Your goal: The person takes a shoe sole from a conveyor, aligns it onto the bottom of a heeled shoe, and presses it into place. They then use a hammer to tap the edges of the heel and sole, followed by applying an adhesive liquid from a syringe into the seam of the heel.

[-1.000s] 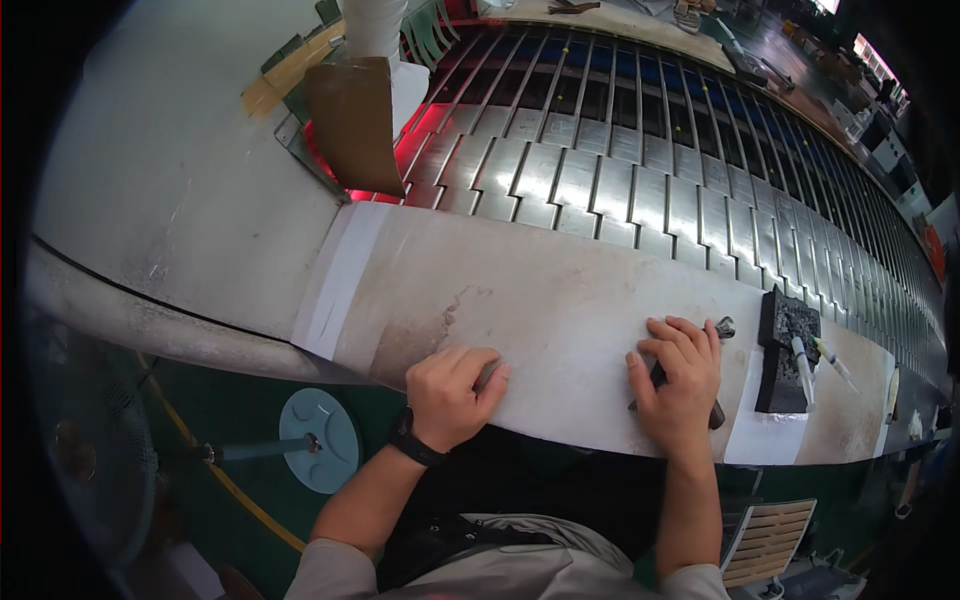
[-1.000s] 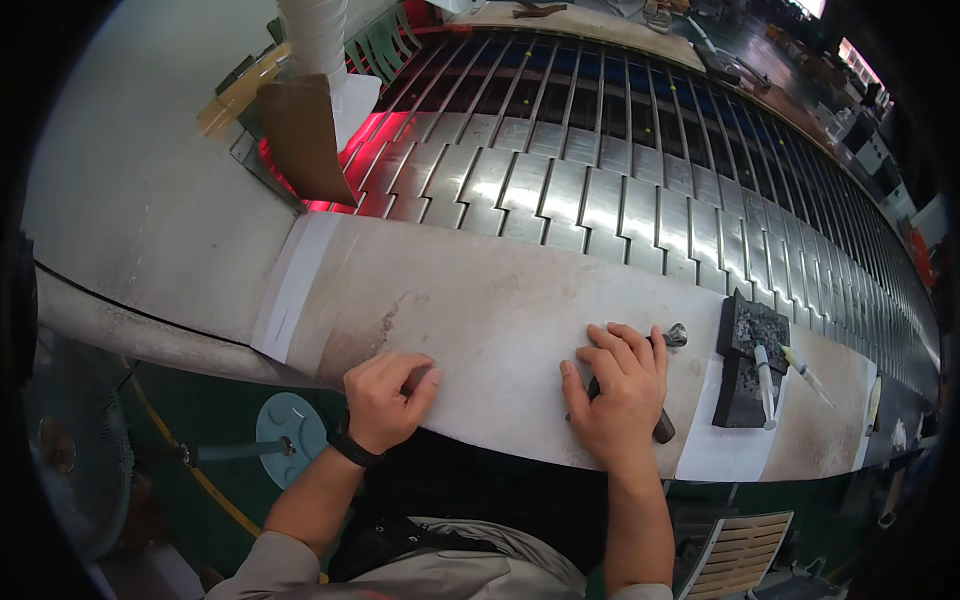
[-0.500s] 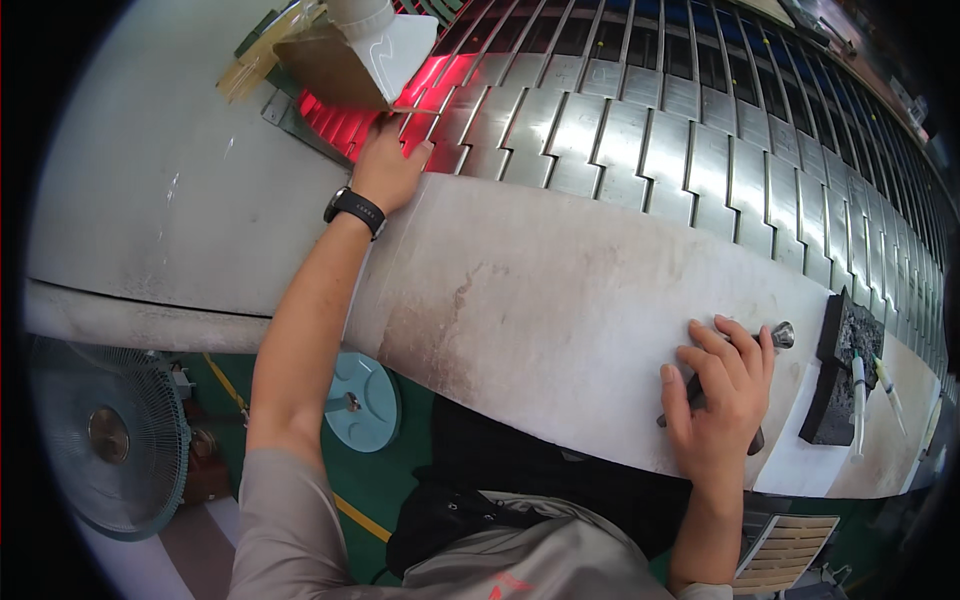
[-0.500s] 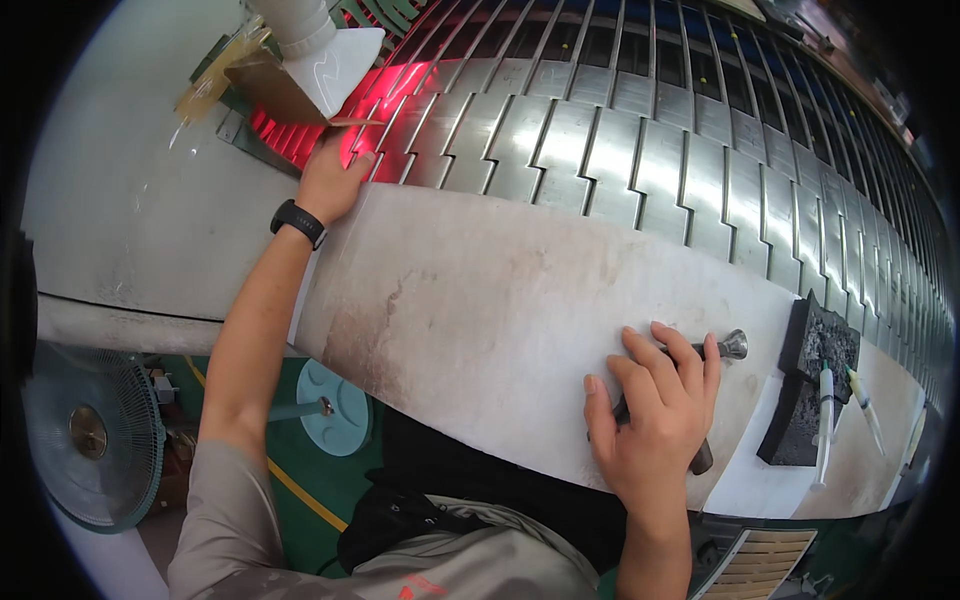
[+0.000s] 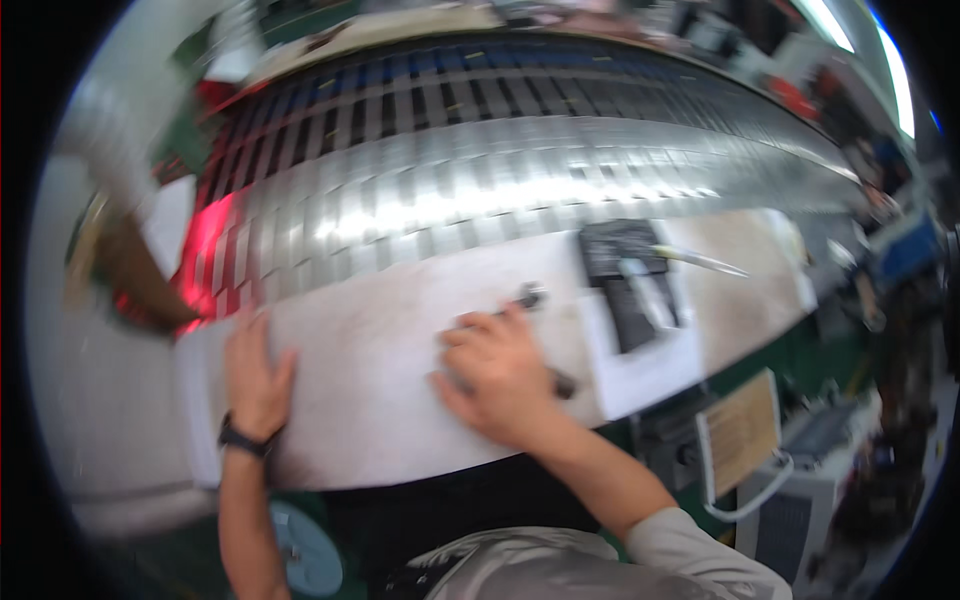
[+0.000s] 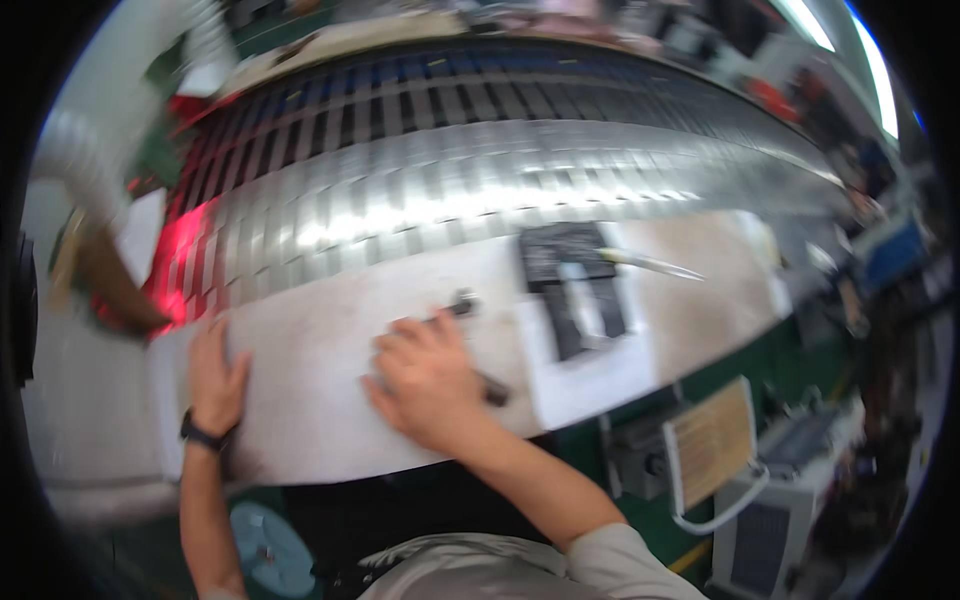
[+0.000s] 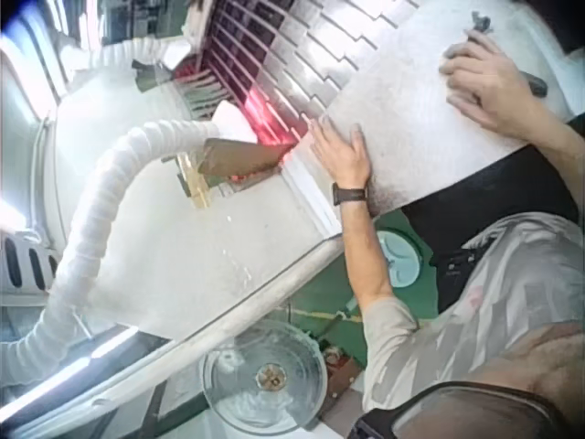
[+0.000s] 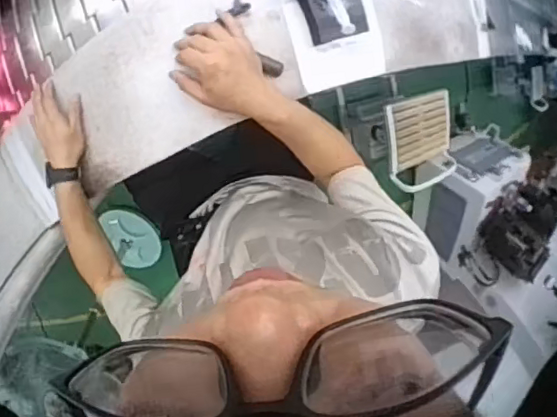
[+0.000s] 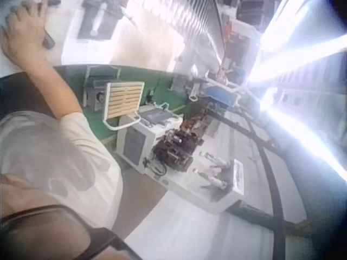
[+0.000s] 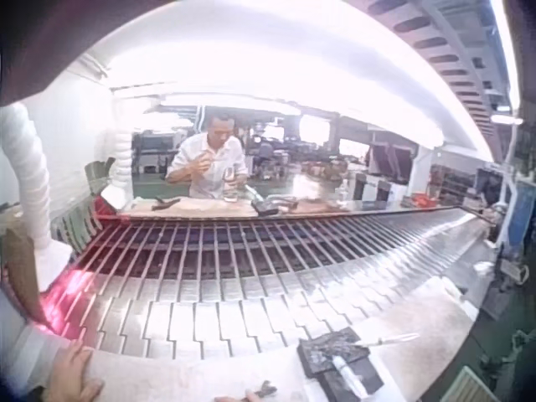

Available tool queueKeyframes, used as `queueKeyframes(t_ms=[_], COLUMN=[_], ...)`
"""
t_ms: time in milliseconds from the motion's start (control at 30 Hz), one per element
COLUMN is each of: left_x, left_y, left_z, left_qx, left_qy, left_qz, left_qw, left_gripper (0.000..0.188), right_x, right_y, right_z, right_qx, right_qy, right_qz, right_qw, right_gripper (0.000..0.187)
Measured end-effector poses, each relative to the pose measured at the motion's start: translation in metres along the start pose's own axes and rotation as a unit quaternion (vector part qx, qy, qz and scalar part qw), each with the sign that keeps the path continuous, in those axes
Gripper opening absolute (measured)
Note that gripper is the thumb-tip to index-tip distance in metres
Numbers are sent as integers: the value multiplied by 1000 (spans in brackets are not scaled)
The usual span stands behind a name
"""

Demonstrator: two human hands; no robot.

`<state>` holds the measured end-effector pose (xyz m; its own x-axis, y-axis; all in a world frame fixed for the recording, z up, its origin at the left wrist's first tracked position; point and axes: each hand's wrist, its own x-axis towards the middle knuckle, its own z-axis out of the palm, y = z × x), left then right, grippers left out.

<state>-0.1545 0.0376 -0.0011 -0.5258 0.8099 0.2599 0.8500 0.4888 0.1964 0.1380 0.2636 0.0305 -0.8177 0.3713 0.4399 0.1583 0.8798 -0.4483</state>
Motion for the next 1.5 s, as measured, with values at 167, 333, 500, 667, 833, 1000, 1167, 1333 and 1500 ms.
queueKeyframes(t_ms=[167, 333, 500, 667, 833, 1000, 1167, 1333, 1500], left_x=[12, 29, 32, 33, 36, 24, 23, 29, 24], left_y=[-29, -14, -7, -21, -49, 34, 14, 6, -48], left_z=[-1, 38, 32, 34, 42, -18, -14, -1, 38], left_qx=[-11, 7, -21, -45, -6, 24, 13, 6, -38], left_qy=[-15, 34, 7, 22, 27, -5, -2, 6, 49], left_qz=[-38, 13, 10, 25, 53, 55, 59, 71, 49], left_qw=[999, 999, 1000, 998, 998, 998, 998, 997, 997], left_gripper=[54, 53, 52, 52, 53, 61, 62, 61, 52], right_x=[-9, -15, -17, -16, -13, -19, -16, -17, -12], right_y=[1, 7, 7, 4, 2, 5, 1, 4, -2], right_z=[12, 6, 3, 4, 13, 11, 16, 13, 13], right_qx=[37, 4, -7, 0, 8, 10, 12, 2, 13], right_qy=[64, 83, 71, 73, 86, 93, 84, 95, 72], right_qz=[-13, -4, 12, 14, 2, 10, 8, 8, 1], right_qw=[997, 997, 997, 997, 996, 996, 996, 995, 997], right_gripper=[20, 19, 20, 19, 19, 19, 20, 21, 21])
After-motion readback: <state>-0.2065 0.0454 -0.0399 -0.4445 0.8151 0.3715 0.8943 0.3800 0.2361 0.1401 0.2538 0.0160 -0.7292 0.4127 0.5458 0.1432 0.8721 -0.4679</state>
